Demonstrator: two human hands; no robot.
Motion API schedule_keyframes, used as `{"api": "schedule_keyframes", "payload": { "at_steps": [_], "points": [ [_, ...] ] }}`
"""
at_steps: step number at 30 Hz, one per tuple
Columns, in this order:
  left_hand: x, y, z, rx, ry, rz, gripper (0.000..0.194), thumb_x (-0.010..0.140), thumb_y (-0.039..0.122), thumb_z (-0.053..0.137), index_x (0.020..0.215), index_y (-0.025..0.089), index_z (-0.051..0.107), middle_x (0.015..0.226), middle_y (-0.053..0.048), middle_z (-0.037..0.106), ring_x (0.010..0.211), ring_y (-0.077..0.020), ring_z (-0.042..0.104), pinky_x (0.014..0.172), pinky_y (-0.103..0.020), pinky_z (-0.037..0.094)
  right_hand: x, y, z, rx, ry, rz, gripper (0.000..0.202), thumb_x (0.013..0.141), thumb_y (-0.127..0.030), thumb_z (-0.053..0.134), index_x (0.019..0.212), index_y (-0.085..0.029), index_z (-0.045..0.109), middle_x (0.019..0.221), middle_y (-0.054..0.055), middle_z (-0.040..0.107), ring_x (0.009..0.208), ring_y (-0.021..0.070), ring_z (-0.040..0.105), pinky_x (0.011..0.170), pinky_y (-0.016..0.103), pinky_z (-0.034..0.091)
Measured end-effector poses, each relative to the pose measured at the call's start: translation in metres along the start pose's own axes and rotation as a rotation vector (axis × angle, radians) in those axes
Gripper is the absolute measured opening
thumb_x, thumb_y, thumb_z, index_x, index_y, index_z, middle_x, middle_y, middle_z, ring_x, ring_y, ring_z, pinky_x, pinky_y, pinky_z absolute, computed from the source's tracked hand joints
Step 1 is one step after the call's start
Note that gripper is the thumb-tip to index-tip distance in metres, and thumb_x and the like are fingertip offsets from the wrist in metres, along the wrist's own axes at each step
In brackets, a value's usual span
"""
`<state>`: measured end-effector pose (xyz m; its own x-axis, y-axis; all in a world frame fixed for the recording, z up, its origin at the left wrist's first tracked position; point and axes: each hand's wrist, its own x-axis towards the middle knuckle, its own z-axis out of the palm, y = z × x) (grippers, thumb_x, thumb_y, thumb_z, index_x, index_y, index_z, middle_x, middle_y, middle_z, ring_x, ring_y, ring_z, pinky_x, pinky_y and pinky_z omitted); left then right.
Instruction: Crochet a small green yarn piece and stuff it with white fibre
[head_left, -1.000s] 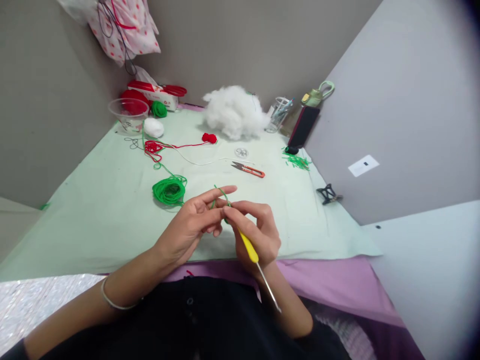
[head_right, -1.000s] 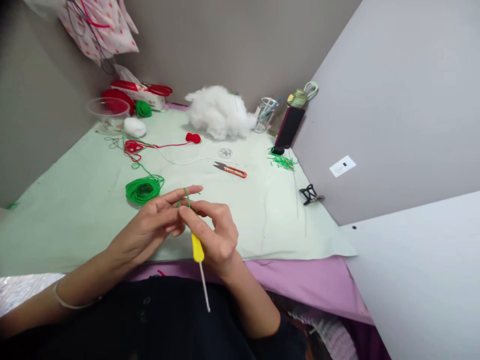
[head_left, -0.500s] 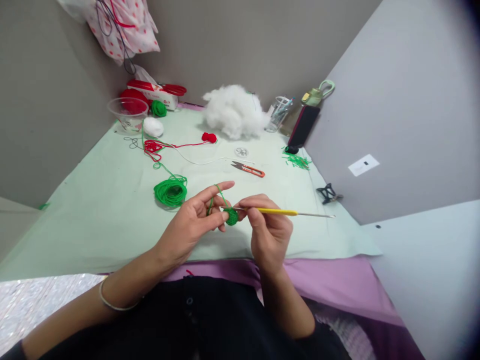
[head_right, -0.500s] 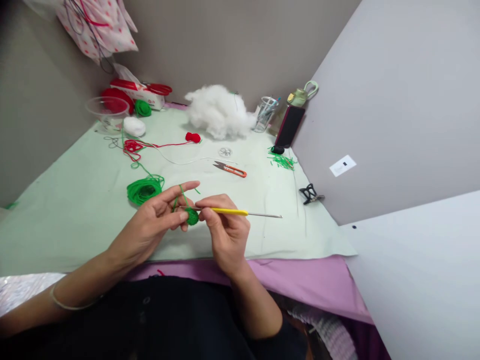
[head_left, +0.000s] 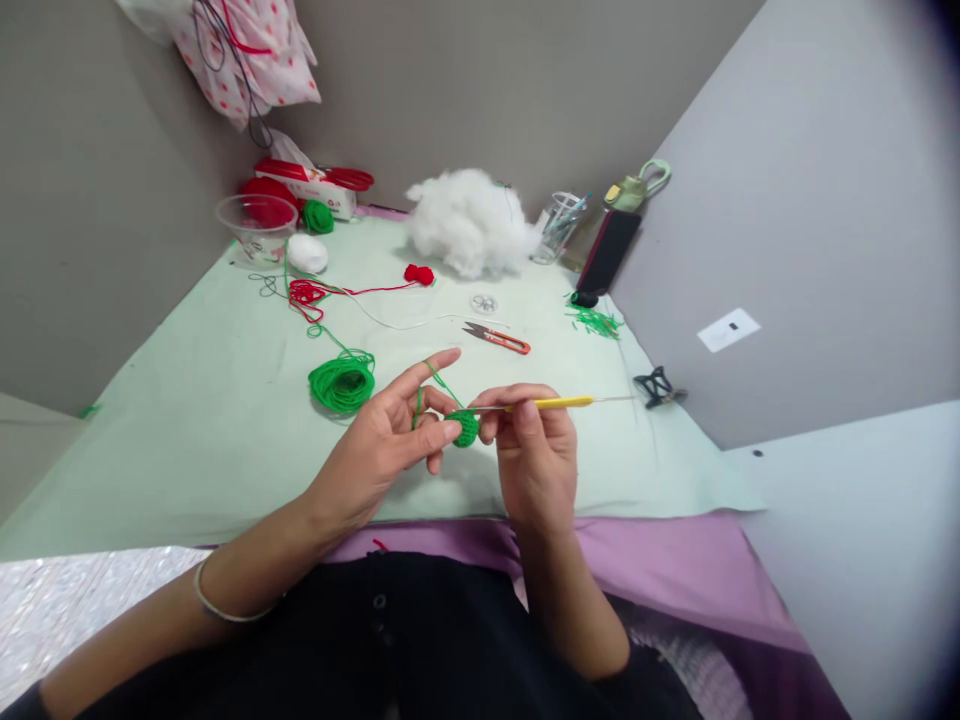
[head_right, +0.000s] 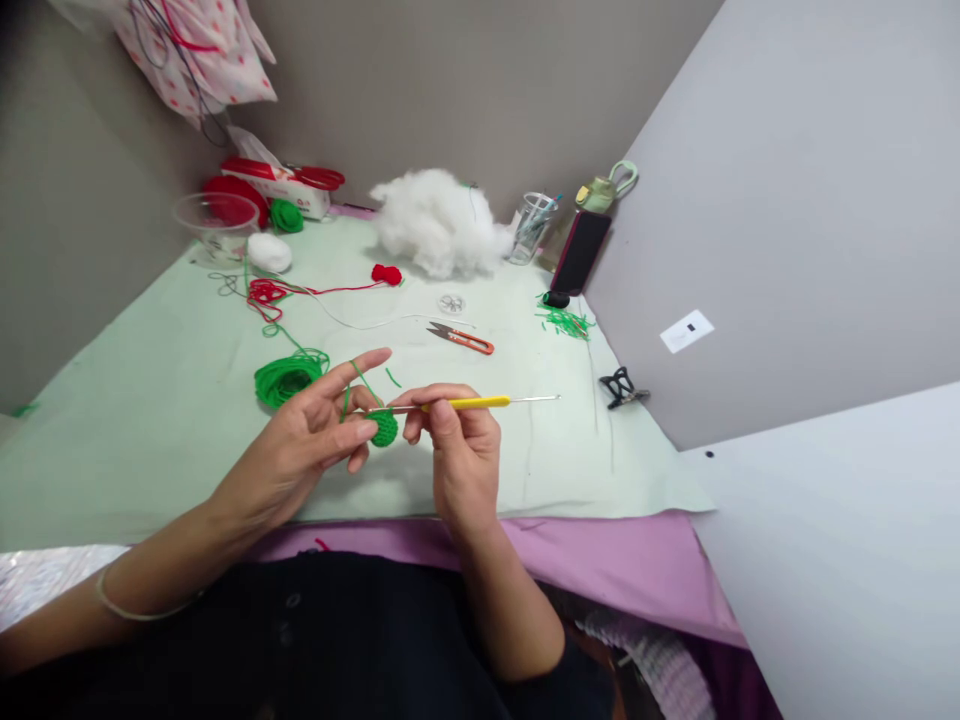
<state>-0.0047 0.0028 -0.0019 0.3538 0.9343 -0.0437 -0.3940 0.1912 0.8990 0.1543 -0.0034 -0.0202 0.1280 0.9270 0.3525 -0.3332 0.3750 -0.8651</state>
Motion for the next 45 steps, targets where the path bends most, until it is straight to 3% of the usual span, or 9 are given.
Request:
{"api": "schedule_keyframes", "payload": {
  "at_steps": [7, 13, 16, 21, 25, 30, 35, 39, 45],
  "points": [
    [-0.002, 0.001, -0.001, 0.075, 0.044, 0.057, 0.060, 0.085, 0.022, 0.080, 0.142, 0.030, 0.063, 0.094, 0.002, 0.057, 0.068, -0.0065, 0.051, 0.056, -0.017, 0.049, -0.004, -0.007, -0.003, -0.189, -0.049, -0.128, 0.019, 0.104, -0.027, 0.052, 0.100, -0.024, 0.070, 0.092, 0.003, 0.077, 0.067, 0.0122, 0.066, 0.065, 0.030, 0.056],
    [-0.005, 0.000, 0.003, 0.172, 0.141, 0.138, 0.065, 0.082, 0.018, 0.082, 0.142, 0.029, 0.062, 0.091, 0.003, 0.059, 0.063, -0.0048, 0.050, 0.062, -0.017, 0.050, -0.017, -0.001, -0.004, -0.803, -0.144, -0.643, 0.030, 0.098, -0.011, 0.059, 0.121, -0.027, 0.070, 0.102, 0.006, 0.075, 0.091, 0.0191, 0.072, 0.075, 0.035, 0.061],
    [-0.004, 0.002, 0.004, -0.030, 0.095, 0.007, 0.068, 0.079, 0.019, 0.084, 0.142, 0.027, 0.062, 0.088, 0.004, 0.059, 0.055, -0.0025, 0.045, 0.055, -0.018, 0.048, -0.020, 0.007, -0.003, -0.957, -0.093, -0.801, 0.035, 0.093, -0.011, 0.067, 0.122, -0.030, 0.072, 0.107, 0.007, 0.074, 0.096, 0.0209, 0.072, 0.074, 0.036, 0.062],
    [0.000, 0.007, 0.000, -0.258, -0.021, -0.203, 0.045, 0.083, 0.020, 0.081, 0.127, 0.019, 0.073, 0.075, 0.006, 0.052, 0.045, 0.0030, 0.020, 0.044, -0.012, 0.036, -0.012, 0.002, -0.002, -0.486, 0.009, -0.470, 0.024, 0.102, -0.017, 0.054, 0.110, -0.026, 0.074, 0.090, 0.004, 0.072, 0.075, 0.0158, 0.067, 0.065, 0.033, 0.057],
    [0.001, 0.006, 0.001, -0.177, -0.020, -0.082, 0.044, 0.083, 0.020, 0.081, 0.126, 0.024, 0.074, 0.086, 0.002, 0.057, 0.055, -0.0016, 0.041, 0.047, -0.013, 0.044, -0.004, -0.003, 0.000, -0.219, -0.024, -0.224, 0.018, 0.102, -0.024, 0.057, 0.101, -0.025, 0.075, 0.088, 0.002, 0.071, 0.070, 0.0136, 0.065, 0.063, 0.030, 0.055],
    [0.000, -0.001, 0.004, -0.027, 0.023, 0.048, 0.046, 0.083, 0.023, 0.082, 0.128, 0.029, 0.074, 0.090, 0.001, 0.062, 0.079, -0.0098, 0.057, 0.063, -0.017, 0.055, -0.009, 0.002, 0.004, -0.480, -0.068, -0.384, 0.023, 0.099, -0.014, 0.060, 0.110, -0.027, 0.076, 0.098, 0.004, 0.076, 0.092, 0.0177, 0.072, 0.074, 0.033, 0.060],
    [0.003, 0.001, 0.003, -0.160, 0.016, -0.086, 0.044, 0.081, 0.023, 0.084, 0.124, 0.025, 0.076, 0.078, 0.003, 0.059, 0.059, -0.0031, 0.046, 0.060, -0.016, 0.048, -0.015, 0.006, 0.004, -0.837, -0.046, -0.705, 0.033, 0.093, -0.009, 0.067, 0.116, -0.031, 0.076, 0.111, 0.006, 0.075, 0.097, 0.0196, 0.072, 0.078, 0.035, 0.062],
    [0.006, 0.008, -0.003, -0.264, -0.023, -0.232, 0.034, 0.080, 0.025, 0.083, 0.114, 0.018, 0.081, 0.067, 0.006, 0.048, 0.050, -0.0017, 0.028, 0.054, -0.017, 0.042, -0.008, -0.001, 0.000, -0.523, 0.035, -0.456, 0.022, 0.099, -0.016, 0.059, 0.107, -0.027, 0.076, 0.093, 0.004, 0.075, 0.077, 0.0166, 0.069, 0.068, 0.034, 0.059],
    [0.004, 0.004, -0.003, -0.017, -0.009, -0.038, 0.038, 0.082, 0.023, 0.081, 0.120, 0.025, 0.079, 0.087, -0.001, 0.065, 0.082, -0.0129, 0.058, 0.080, -0.025, 0.049, -0.002, -0.002, 0.001, -0.300, -0.039, -0.158, 0.015, 0.097, -0.033, 0.065, 0.096, -0.024, 0.076, 0.090, 0.004, 0.075, 0.076, 0.0161, 0.068, 0.067, 0.031, 0.057]
  ]
}}
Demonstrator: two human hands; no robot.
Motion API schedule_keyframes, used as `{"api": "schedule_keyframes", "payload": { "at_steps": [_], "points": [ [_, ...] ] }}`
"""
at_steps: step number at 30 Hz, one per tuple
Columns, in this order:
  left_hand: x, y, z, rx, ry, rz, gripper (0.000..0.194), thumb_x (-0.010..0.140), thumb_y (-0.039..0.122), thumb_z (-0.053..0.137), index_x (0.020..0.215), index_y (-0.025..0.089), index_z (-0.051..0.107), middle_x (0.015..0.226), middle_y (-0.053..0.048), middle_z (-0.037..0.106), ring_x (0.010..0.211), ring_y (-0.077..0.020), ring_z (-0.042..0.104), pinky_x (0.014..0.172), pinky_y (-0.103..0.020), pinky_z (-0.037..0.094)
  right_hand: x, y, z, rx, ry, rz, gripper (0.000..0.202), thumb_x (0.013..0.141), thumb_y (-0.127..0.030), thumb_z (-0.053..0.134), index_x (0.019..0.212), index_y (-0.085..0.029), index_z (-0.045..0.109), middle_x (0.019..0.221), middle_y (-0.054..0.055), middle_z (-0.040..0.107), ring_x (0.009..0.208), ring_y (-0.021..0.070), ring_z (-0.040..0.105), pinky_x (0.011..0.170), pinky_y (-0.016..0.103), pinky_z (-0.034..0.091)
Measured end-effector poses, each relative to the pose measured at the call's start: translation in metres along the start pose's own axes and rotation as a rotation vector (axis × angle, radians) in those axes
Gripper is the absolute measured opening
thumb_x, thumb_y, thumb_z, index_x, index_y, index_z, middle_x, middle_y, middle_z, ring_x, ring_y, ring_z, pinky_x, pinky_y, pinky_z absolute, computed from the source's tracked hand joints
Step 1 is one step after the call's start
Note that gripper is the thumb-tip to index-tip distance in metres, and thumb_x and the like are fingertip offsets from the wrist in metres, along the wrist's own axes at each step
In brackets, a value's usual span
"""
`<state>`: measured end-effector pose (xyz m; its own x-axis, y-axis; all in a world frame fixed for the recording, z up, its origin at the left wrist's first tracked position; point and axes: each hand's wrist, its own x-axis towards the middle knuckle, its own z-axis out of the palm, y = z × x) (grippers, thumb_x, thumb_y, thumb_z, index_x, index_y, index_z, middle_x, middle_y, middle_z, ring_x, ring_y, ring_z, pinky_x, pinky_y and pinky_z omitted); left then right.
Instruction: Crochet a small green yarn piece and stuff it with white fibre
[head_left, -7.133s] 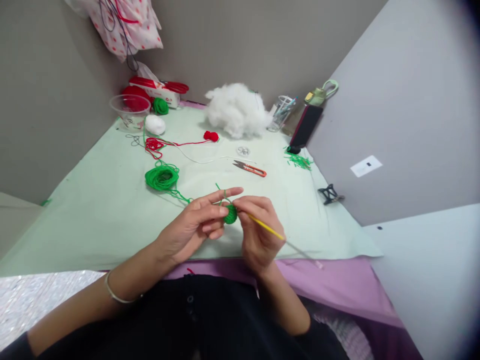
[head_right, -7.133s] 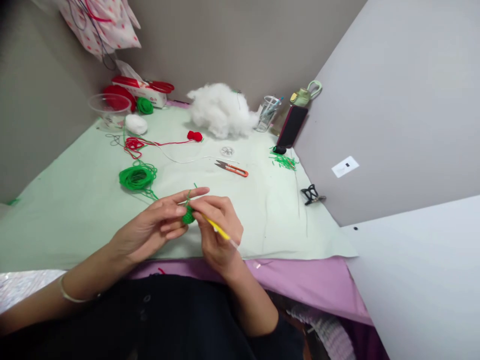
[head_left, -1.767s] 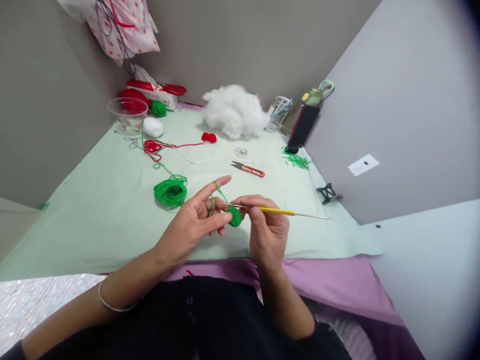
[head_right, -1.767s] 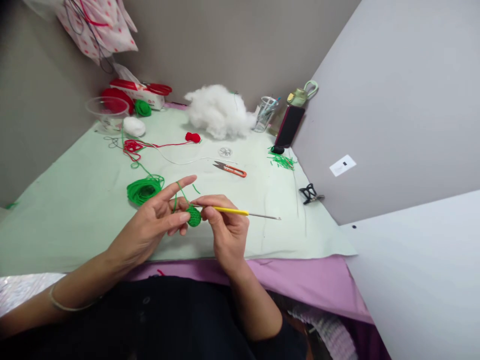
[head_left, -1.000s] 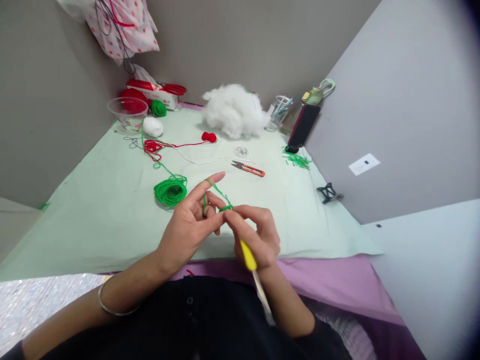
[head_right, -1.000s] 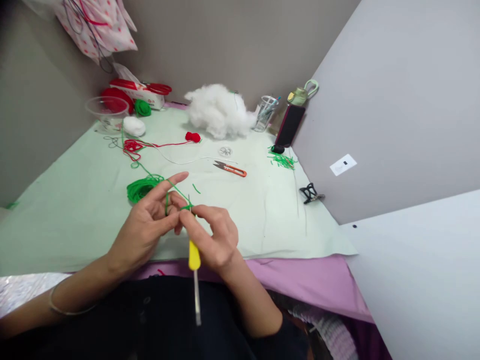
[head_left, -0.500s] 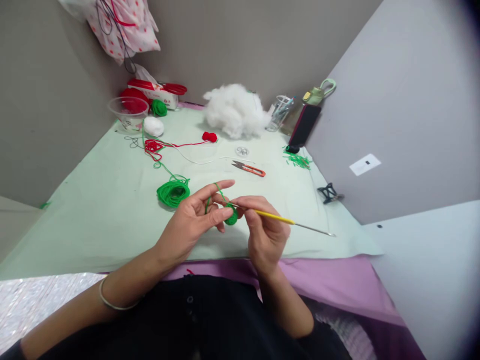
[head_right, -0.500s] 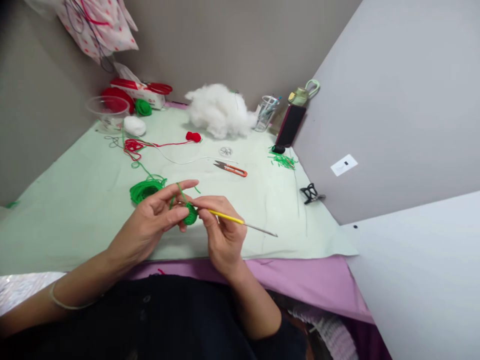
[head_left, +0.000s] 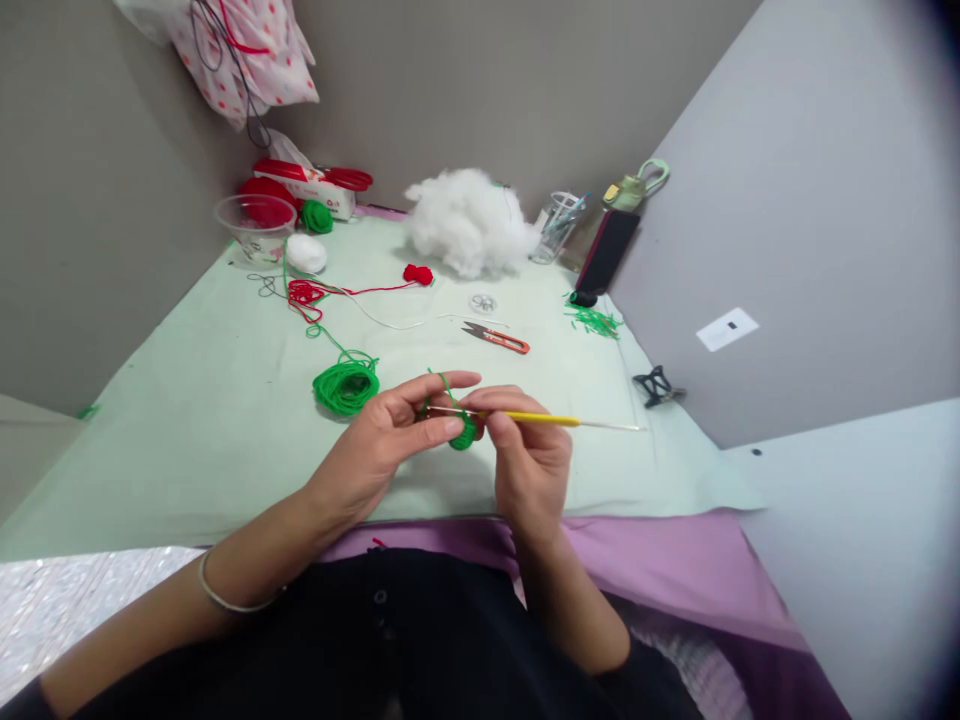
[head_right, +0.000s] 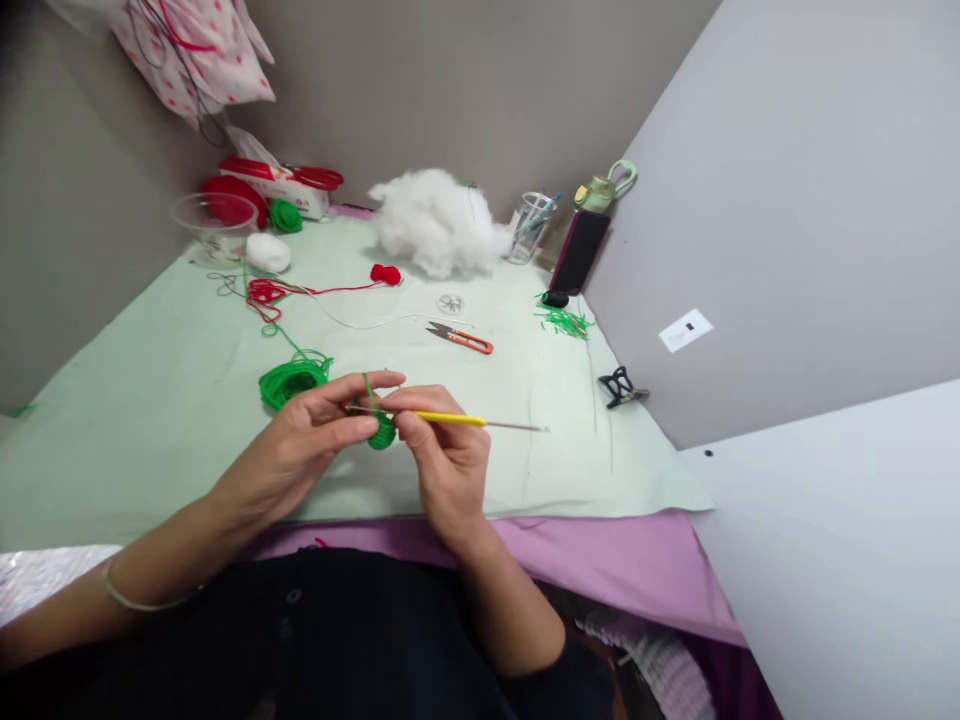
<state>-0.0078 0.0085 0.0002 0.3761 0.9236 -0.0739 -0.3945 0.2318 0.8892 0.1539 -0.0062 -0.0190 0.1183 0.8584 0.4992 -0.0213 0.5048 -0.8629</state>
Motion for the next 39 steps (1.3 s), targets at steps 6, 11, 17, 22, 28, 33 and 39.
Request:
{"api": "schedule_keyframes", "payload": {
  "at_steps": [6, 11, 17, 22, 28, 33, 39],
  "points": [
    [-0.002, -0.002, -0.003, 0.111, -0.063, 0.055, 0.043, 0.084, 0.026, 0.081, 0.126, 0.029, 0.075, 0.091, 0.000, 0.061, 0.088, -0.0146, 0.060, 0.087, -0.028, 0.048, 0.003, 0.005, -0.002, 0.187, 0.039, 0.135, 0.014, 0.096, -0.034, 0.066, 0.094, -0.023, 0.075, 0.084, 0.002, 0.073, 0.065, 0.0112, 0.062, 0.060, 0.026, 0.052],
    [-0.002, 0.002, -0.003, 0.154, -0.047, 0.083, 0.042, 0.083, 0.024, 0.082, 0.124, 0.030, 0.076, 0.090, 0.001, 0.060, 0.088, -0.0125, 0.057, 0.086, -0.025, 0.047, 0.009, 0.002, -0.003, 0.234, 0.011, 0.156, 0.019, 0.098, -0.038, 0.061, 0.092, -0.021, 0.068, 0.079, 0.002, 0.073, 0.060, 0.0116, 0.060, 0.058, 0.027, 0.051],
    [-0.005, 0.007, -0.002, 0.306, 0.000, 0.100, 0.045, 0.083, 0.026, 0.081, 0.127, 0.026, 0.074, 0.090, 0.001, 0.060, 0.089, -0.0143, 0.059, 0.086, -0.027, 0.049, 0.005, -0.002, -0.006, 0.200, -0.020, 0.113, 0.018, 0.101, -0.034, 0.059, 0.095, -0.022, 0.069, 0.084, 0.003, 0.076, 0.066, 0.0130, 0.064, 0.062, 0.028, 0.054],
    [-0.007, 0.008, 0.000, 0.499, 0.045, 0.203, 0.043, 0.087, 0.021, 0.074, 0.129, 0.024, 0.072, 0.087, 0.000, 0.063, 0.089, -0.0154, 0.061, 0.086, -0.029, 0.048, -0.001, -0.006, -0.008, 0.034, -0.029, 0.014, 0.017, 0.103, -0.029, 0.055, 0.100, -0.023, 0.071, 0.092, 0.003, 0.076, 0.071, 0.0137, 0.066, 0.067, 0.031, 0.055],
    [-0.007, 0.004, 0.001, 0.668, 0.072, 0.375, 0.040, 0.088, 0.017, 0.070, 0.127, 0.021, 0.072, 0.086, -0.001, 0.063, 0.086, -0.0163, 0.062, 0.085, -0.030, 0.050, -0.003, -0.013, -0.012, -0.258, -0.150, -0.205, 0.022, 0.102, -0.017, 0.050, 0.109, -0.025, 0.069, 0.099, 0.004, 0.075, 0.082, 0.0168, 0.069, 0.073, 0.034, 0.058],
    [-0.005, -0.005, -0.004, 0.841, 0.021, 0.584, 0.038, 0.091, 0.014, 0.067, 0.127, 0.021, 0.073, 0.086, -0.002, 0.064, 0.089, -0.0183, 0.063, 0.096, -0.034, 0.049, -0.003, -0.017, -0.014, -0.528, -0.268, -0.415, 0.026, 0.099, -0.009, 0.050, 0.116, -0.021, 0.064, 0.095, 0.007, 0.074, 0.088, 0.0190, 0.069, 0.077, 0.036, 0.058],
    [-0.008, -0.004, 0.002, 0.480, 0.097, 0.326, 0.041, 0.089, 0.026, 0.074, 0.130, 0.024, 0.072, 0.089, -0.002, 0.064, 0.086, -0.0171, 0.060, 0.088, -0.030, 0.050, -0.016, 0.003, -0.007, -0.763, -0.120, -0.642, 0.039, 0.094, -0.010, 0.063, 0.127, -0.030, 0.068, 0.112, 0.009, 0.077, 0.096, 0.0223, 0.073, 0.077, 0.037, 0.062]
  ]
}}
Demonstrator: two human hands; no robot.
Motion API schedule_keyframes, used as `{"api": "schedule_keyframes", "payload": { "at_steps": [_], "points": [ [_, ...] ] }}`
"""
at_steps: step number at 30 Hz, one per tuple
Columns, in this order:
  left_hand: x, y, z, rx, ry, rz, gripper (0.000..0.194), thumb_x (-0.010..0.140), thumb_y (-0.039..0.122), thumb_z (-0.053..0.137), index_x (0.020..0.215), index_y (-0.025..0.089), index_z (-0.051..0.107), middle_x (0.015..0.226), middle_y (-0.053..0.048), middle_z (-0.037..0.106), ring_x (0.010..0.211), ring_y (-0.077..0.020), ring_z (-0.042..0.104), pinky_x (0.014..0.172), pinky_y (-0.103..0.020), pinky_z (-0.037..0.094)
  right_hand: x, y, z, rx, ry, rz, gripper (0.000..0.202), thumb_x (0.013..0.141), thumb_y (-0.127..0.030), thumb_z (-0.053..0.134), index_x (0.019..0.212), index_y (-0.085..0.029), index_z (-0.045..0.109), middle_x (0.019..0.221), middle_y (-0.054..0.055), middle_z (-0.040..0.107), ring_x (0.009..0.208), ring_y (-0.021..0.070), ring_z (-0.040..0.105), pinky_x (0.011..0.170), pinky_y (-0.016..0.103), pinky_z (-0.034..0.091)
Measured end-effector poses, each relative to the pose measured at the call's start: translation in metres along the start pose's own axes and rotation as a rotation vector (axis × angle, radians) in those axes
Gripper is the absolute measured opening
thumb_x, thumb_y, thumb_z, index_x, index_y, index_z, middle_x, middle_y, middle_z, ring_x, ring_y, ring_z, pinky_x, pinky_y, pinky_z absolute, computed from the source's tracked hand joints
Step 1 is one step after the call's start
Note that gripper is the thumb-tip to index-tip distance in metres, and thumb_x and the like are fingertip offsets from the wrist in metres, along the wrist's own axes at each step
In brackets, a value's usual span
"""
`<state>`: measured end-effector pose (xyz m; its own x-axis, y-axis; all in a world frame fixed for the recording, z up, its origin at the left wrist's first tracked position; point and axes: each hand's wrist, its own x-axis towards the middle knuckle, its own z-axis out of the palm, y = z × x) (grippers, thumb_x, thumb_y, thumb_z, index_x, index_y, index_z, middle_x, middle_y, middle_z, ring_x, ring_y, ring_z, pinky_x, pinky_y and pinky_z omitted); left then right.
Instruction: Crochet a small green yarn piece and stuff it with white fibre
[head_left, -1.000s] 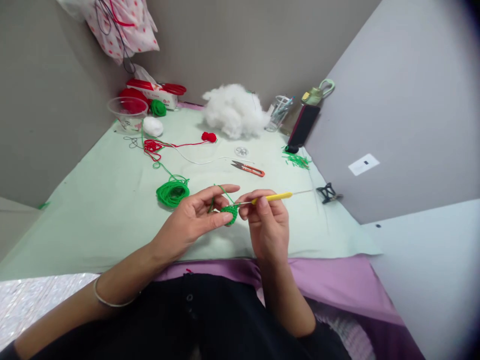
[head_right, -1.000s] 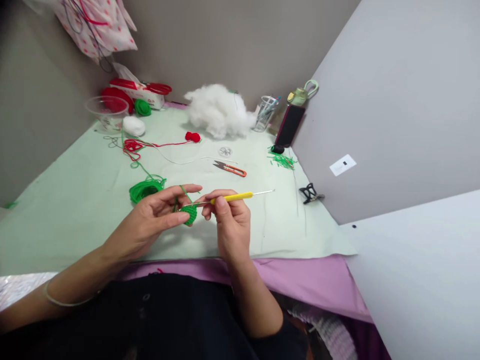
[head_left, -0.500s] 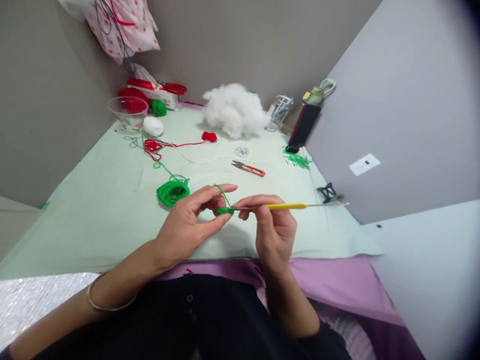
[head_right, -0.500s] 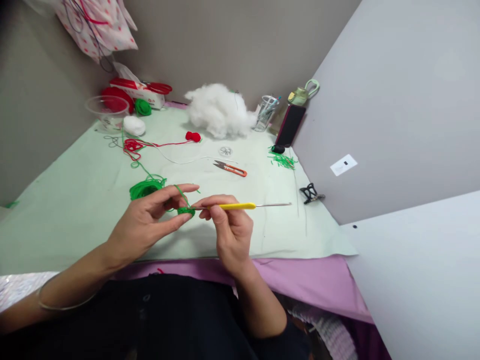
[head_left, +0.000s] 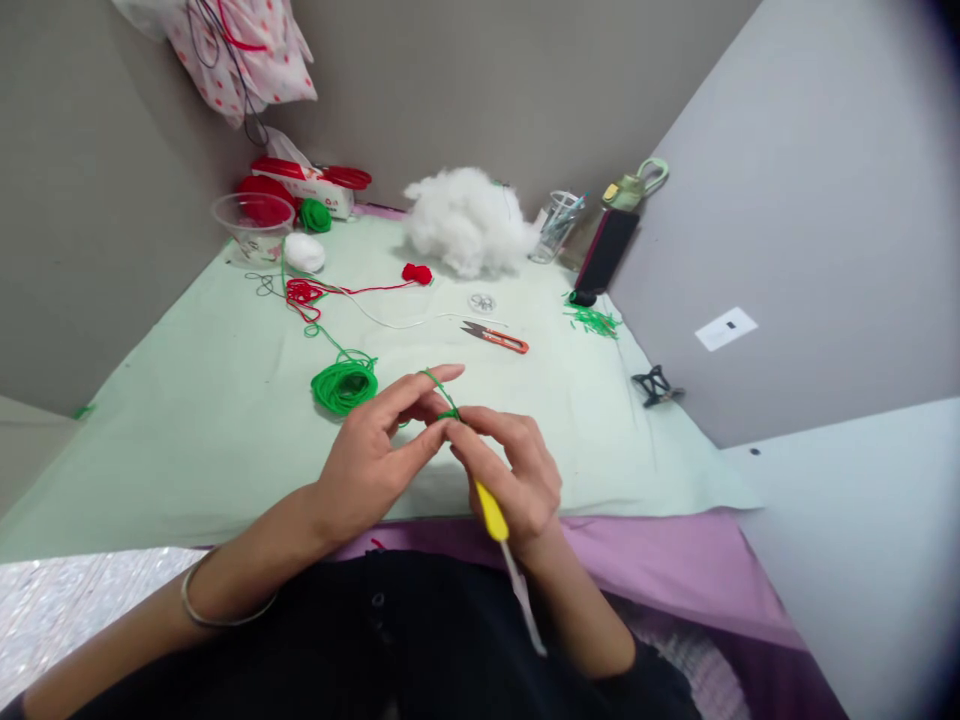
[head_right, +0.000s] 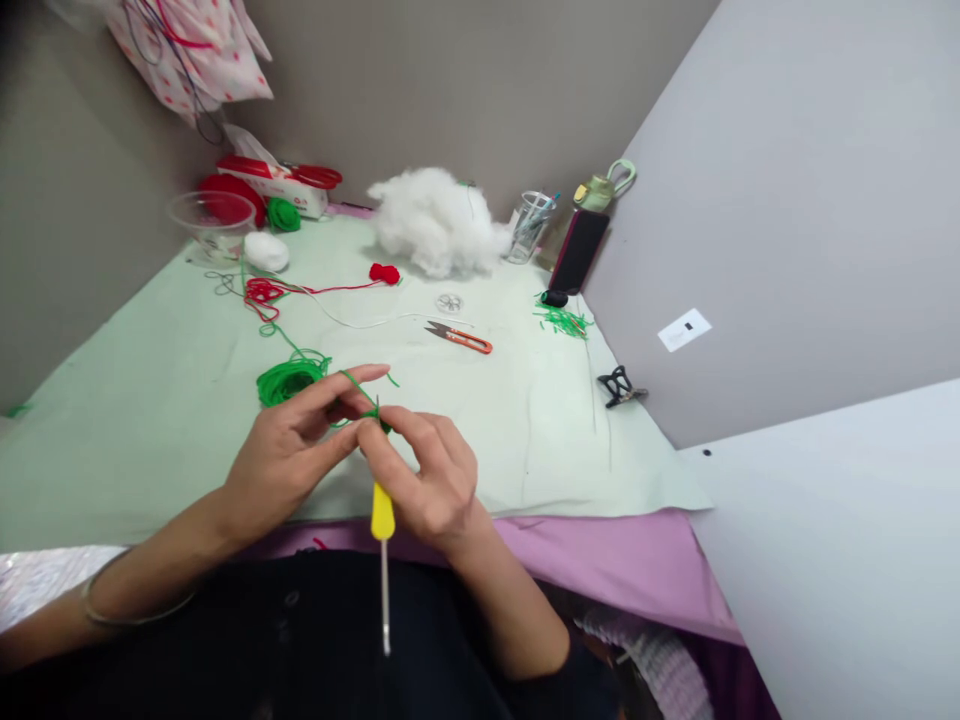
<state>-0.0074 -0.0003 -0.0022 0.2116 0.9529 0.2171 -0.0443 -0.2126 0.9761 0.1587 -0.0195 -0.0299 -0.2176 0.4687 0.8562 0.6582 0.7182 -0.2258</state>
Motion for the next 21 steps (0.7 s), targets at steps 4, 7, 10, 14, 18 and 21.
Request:
{"api": "schedule_keyframes", "payload": {
  "at_steps": [4, 7, 10, 14, 18, 21],
  "points": [
    [0.000, 0.002, 0.003, -0.478, -0.077, -0.343, 0.053, 0.083, 0.032, 0.082, 0.134, 0.025, 0.070, 0.087, 0.000, 0.060, 0.082, -0.0131, 0.057, 0.082, -0.025, 0.048, -0.011, -0.001, 0.011, -0.050, 0.137, 0.032, 0.049, 0.090, -0.008, 0.069, 0.129, -0.038, 0.070, 0.117, 0.006, 0.075, 0.099, 0.0227, 0.072, 0.077, 0.038, 0.064],
    [0.004, 0.000, -0.002, -0.637, -0.160, -0.485, 0.051, 0.080, 0.030, 0.084, 0.130, 0.025, 0.073, 0.089, -0.001, 0.059, 0.081, -0.0118, 0.053, 0.079, -0.024, 0.047, -0.005, -0.001, 0.008, 0.208, 0.165, 0.156, 0.038, 0.095, -0.012, 0.064, 0.124, -0.035, 0.072, 0.112, 0.006, 0.076, 0.095, 0.0209, 0.073, 0.076, 0.037, 0.063],
    [0.008, 0.000, -0.008, -0.588, -0.126, -0.444, 0.042, 0.080, 0.026, 0.082, 0.121, 0.024, 0.078, 0.088, -0.001, 0.057, 0.077, -0.0107, 0.048, 0.071, -0.021, 0.043, 0.006, -0.001, -0.001, 0.518, 0.187, 0.403, 0.025, 0.100, -0.017, 0.056, 0.110, -0.028, 0.076, 0.094, 0.004, 0.075, 0.080, 0.0180, 0.070, 0.070, 0.036, 0.059],
    [0.008, 0.002, -0.008, -0.443, -0.110, -0.316, 0.034, 0.082, 0.026, 0.080, 0.117, 0.026, 0.081, 0.088, -0.001, 0.058, 0.082, -0.0132, 0.051, 0.079, -0.025, 0.045, 0.013, 0.001, -0.003, 0.849, 0.210, 0.621, 0.019, 0.102, -0.024, 0.056, 0.099, -0.024, 0.075, 0.087, 0.002, 0.070, 0.068, 0.0141, 0.065, 0.064, 0.032, 0.055],
    [0.004, 0.000, 0.000, -0.386, -0.153, -0.289, 0.040, 0.085, 0.029, 0.079, 0.125, 0.027, 0.076, 0.091, -0.001, 0.061, 0.092, -0.0163, 0.058, 0.094, -0.031, 0.046, 0.009, 0.002, 0.004, 0.872, 0.158, 0.638, 0.015, 0.099, -0.025, 0.062, 0.099, -0.024, 0.077, 0.091, 0.003, 0.071, 0.078, 0.0146, 0.067, 0.069, 0.031, 0.055],
    [0.003, -0.001, 0.002, -0.444, -0.128, -0.293, 0.047, 0.084, 0.025, 0.080, 0.130, 0.027, 0.072, 0.093, 0.000, 0.062, 0.095, -0.0161, 0.060, 0.098, -0.032, 0.047, 0.007, 0.002, 0.005, 0.893, 0.152, 0.666, 0.015, 0.099, -0.026, 0.062, 0.100, -0.026, 0.077, 0.091, 0.002, 0.070, 0.078, 0.0136, 0.067, 0.070, 0.029, 0.055]
  ]
}}
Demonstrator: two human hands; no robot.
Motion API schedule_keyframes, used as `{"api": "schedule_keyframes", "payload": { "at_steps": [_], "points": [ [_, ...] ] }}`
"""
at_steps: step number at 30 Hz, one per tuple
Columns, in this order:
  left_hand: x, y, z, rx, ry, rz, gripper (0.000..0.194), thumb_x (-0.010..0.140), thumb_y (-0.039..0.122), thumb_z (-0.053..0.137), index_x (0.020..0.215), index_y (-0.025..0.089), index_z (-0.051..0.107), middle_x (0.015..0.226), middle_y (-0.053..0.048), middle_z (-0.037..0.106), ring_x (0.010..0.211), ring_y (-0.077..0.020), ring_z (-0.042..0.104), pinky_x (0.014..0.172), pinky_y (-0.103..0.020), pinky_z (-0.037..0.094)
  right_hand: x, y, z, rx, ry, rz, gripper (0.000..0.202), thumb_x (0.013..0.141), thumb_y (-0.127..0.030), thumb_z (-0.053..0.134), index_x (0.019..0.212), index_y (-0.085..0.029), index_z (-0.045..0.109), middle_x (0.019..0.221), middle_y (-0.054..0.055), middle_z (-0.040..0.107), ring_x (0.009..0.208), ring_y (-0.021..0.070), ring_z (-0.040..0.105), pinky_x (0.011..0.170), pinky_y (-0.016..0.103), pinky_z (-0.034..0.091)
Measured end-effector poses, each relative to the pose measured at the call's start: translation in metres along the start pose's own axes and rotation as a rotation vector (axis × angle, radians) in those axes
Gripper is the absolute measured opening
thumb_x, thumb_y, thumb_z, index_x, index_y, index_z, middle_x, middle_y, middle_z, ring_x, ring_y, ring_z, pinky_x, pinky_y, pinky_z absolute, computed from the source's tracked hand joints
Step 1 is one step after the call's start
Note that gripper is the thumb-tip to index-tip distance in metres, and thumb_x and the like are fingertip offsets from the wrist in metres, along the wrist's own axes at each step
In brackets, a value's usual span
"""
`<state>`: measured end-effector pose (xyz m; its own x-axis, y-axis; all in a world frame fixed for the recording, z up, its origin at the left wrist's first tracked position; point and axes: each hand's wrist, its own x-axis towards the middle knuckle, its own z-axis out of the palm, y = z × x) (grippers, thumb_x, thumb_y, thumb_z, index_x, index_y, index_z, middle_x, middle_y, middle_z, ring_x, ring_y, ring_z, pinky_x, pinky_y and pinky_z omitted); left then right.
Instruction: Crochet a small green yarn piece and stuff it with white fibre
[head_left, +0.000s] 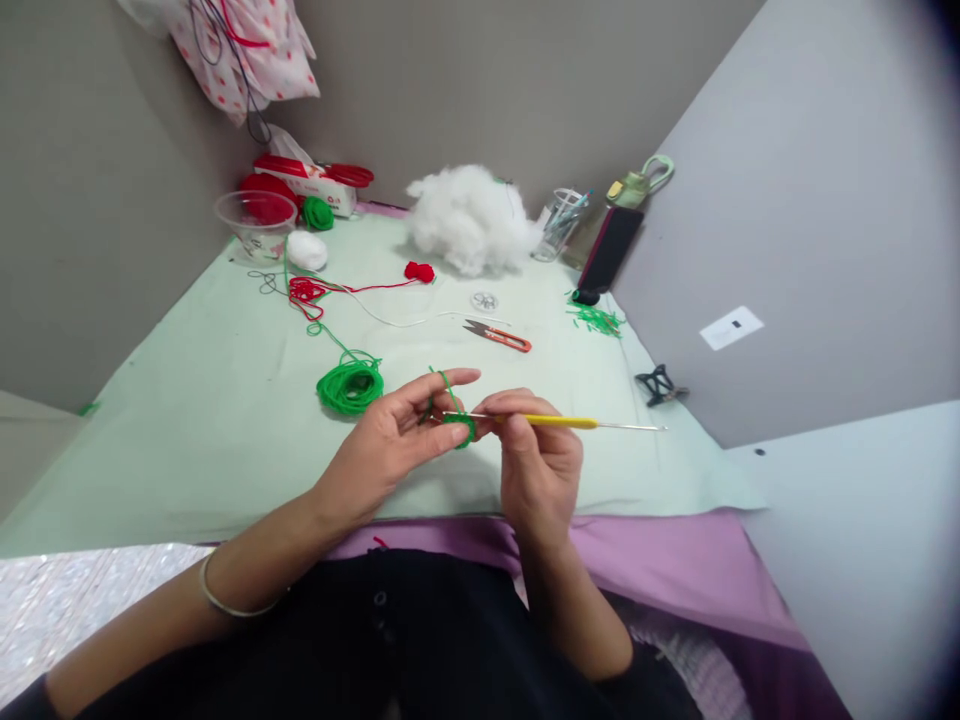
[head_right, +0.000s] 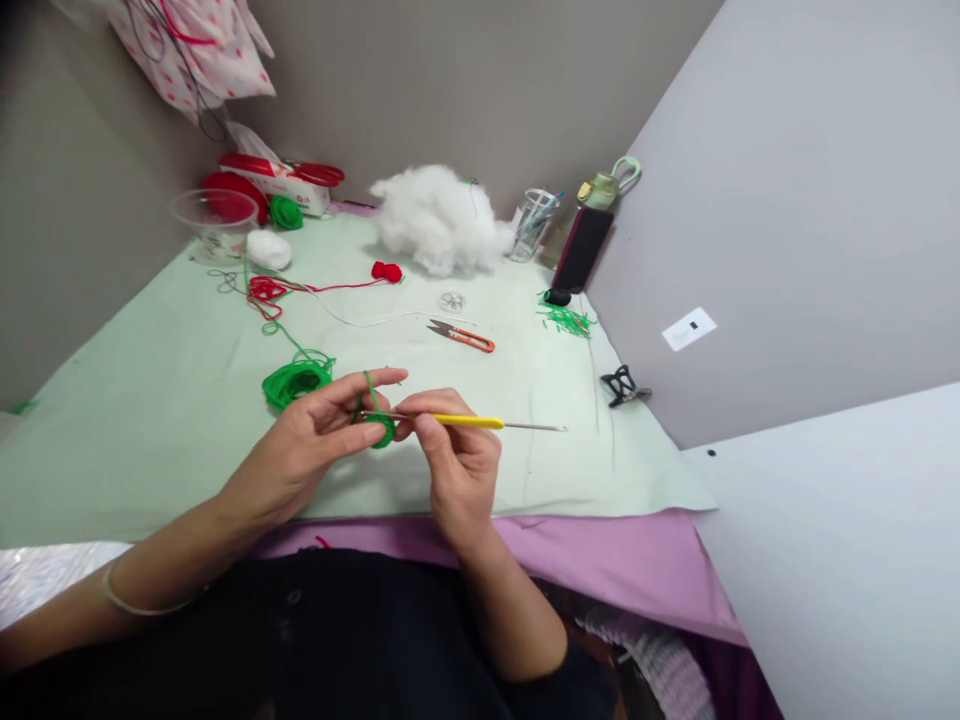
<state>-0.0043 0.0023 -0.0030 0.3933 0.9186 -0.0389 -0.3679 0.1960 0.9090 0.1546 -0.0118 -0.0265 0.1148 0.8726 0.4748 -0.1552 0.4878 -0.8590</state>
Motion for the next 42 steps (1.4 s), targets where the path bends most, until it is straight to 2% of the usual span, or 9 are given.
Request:
{"api": "schedule_keyframes", "payload": {
  "at_steps": [4, 8, 11, 16, 21, 26, 31, 34, 42],
  "points": [
    [0.002, 0.004, -0.004, -0.132, -0.051, -0.095, 0.051, 0.082, 0.019, 0.075, 0.133, 0.024, 0.072, 0.091, 0.000, 0.061, 0.087, -0.0126, 0.057, 0.087, -0.024, 0.047, 0.004, -0.005, -0.004, 0.096, 0.022, 0.108, 0.015, 0.099, -0.031, 0.063, 0.095, -0.024, 0.076, 0.087, 0.002, 0.070, 0.069, 0.0121, 0.064, 0.067, 0.029, 0.056],
    [0.004, 0.005, -0.009, -0.230, -0.167, -0.156, 0.044, 0.078, 0.023, 0.074, 0.121, 0.020, 0.078, 0.087, -0.002, 0.058, 0.078, -0.0113, 0.050, 0.074, -0.021, 0.045, 0.011, -0.010, -0.007, 0.220, 0.070, 0.216, 0.019, 0.095, -0.036, 0.067, 0.084, -0.022, 0.074, 0.075, 0.000, 0.066, 0.057, 0.0103, 0.056, 0.058, 0.026, 0.052],
    [0.002, 0.002, -0.007, -0.132, -0.116, -0.081, 0.041, 0.080, 0.023, 0.076, 0.121, 0.024, 0.078, 0.089, -0.001, 0.058, 0.083, -0.0113, 0.053, 0.079, -0.021, 0.046, 0.011, -0.008, -0.006, 0.261, 0.040, 0.225, 0.018, 0.095, -0.037, 0.067, 0.086, -0.023, 0.074, 0.075, 0.000, 0.067, 0.058, 0.0107, 0.057, 0.056, 0.025, 0.049],
    [-0.003, 0.001, -0.002, 0.094, -0.049, 0.021, 0.048, 0.086, 0.026, 0.080, 0.133, 0.029, 0.070, 0.098, -0.001, 0.066, 0.098, -0.0144, 0.061, 0.096, -0.028, 0.048, 0.003, -0.002, -0.004, 0.082, -0.025, 0.070, 0.015, 0.098, -0.031, 0.064, 0.097, -0.026, 0.078, 0.094, 0.003, 0.072, 0.075, 0.0135, 0.062, 0.066, 0.028, 0.049],
    [-0.003, 0.005, -0.002, 0.153, -0.036, 0.055, 0.046, 0.089, 0.028, 0.077, 0.134, 0.027, 0.070, 0.093, 0.000, 0.063, 0.092, -0.0138, 0.062, 0.093, -0.028, 0.051, 0.002, 0.000, -0.007, 0.077, -0.012, 0.068, 0.016, 0.100, -0.030, 0.062, 0.102, -0.028, 0.078, 0.092, 0.002, 0.072, 0.074, 0.0130, 0.063, 0.067, 0.028, 0.050],
    [-0.004, 0.004, -0.002, 0.149, -0.021, 0.088, 0.062, 0.084, 0.023, 0.080, 0.143, 0.030, 0.063, 0.088, 0.003, 0.057, 0.089, -0.0125, 0.062, 0.093, -0.028, 0.053, 0.004, -0.002, -0.006, 0.068, -0.055, 0.047, 0.017, 0.100, -0.028, 0.061, 0.101, -0.027, 0.078, 0.095, 0.004, 0.074, 0.081, 0.0149, 0.065, 0.068, 0.029, 0.051],
    [-0.003, 0.006, -0.005, 0.207, -0.062, 0.077, 0.074, 0.083, 0.021, 0.081, 0.152, 0.031, 0.054, 0.086, 0.004, 0.060, 0.087, -0.0116, 0.063, 0.094, -0.027, 0.052, 0.004, -0.005, -0.004, -0.033, -0.095, -0.031, 0.015, 0.097, -0.024, 0.066, 0.099, -0.028, 0.080, 0.093, 0.003, 0.076, 0.092, 0.0183, 0.069, 0.080, 0.034, 0.055],
    [-0.002, 0.005, -0.005, 0.184, -0.060, 0.057, 0.069, 0.084, 0.021, 0.081, 0.148, 0.032, 0.058, 0.088, 0.004, 0.060, 0.087, -0.0111, 0.064, 0.091, -0.026, 0.053, 0.002, -0.004, -0.004, -0.036, -0.061, -0.006, 0.015, 0.097, -0.023, 0.066, 0.098, -0.029, 0.080, 0.091, 0.002, 0.075, 0.088, 0.0168, 0.068, 0.077, 0.032, 0.054],
    [-0.001, -0.001, -0.006, 0.120, 0.019, 0.073, 0.059, 0.084, 0.023, 0.082, 0.139, 0.032, 0.065, 0.093, 0.003, 0.063, 0.085, -0.0090, 0.059, 0.083, -0.021, 0.050, 0.006, -0.002, 0.002, 0.204, 0.076, 0.160, 0.014, 0.096, -0.035, 0.066, 0.091, -0.025, 0.073, 0.084, 0.001, 0.076, 0.067, 0.0129, 0.063, 0.062, 0.028, 0.051]
  ]
}}
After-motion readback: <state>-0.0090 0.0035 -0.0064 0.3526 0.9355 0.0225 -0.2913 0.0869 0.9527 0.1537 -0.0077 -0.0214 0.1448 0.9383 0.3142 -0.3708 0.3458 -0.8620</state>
